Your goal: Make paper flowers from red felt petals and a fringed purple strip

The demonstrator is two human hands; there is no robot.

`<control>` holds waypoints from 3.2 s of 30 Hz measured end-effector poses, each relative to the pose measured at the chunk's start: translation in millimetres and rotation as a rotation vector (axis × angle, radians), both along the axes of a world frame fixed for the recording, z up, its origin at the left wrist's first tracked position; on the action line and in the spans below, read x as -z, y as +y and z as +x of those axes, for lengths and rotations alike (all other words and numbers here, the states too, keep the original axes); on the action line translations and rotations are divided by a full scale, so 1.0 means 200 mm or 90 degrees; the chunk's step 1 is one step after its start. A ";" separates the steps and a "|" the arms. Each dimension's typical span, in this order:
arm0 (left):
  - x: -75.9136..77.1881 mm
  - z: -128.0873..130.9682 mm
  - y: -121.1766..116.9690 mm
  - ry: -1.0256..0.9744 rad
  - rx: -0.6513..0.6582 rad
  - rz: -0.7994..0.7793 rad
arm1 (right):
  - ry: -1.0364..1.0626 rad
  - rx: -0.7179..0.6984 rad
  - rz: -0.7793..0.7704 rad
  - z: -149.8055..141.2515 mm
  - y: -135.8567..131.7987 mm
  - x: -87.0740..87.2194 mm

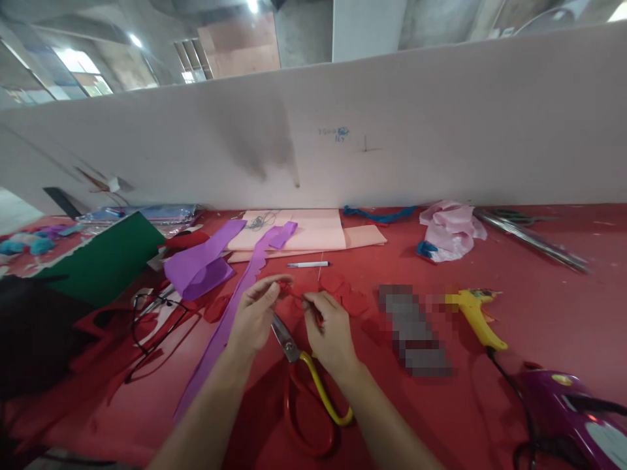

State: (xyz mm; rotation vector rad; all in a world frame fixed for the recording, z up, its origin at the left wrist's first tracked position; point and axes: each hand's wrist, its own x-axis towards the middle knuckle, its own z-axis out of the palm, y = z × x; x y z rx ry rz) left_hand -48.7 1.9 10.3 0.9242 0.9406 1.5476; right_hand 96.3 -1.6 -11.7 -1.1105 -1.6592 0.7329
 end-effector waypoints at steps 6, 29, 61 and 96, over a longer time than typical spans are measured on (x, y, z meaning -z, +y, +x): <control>0.02 0.08 -0.01 0.024 0.087 -0.073 | 0.132 -0.012 -0.109 0.00 0.00 0.00; 0.04 0.07 0.00 -0.209 0.092 -0.020 | 0.153 0.092 -0.135 0.02 -0.01 -0.03; 0.06 0.12 0.00 -0.284 0.112 -0.129 | 0.207 0.021 -0.137 0.01 -0.04 -0.04; 0.09 0.09 0.04 0.094 -0.022 -0.030 | 0.219 0.097 -0.178 0.01 0.00 -0.01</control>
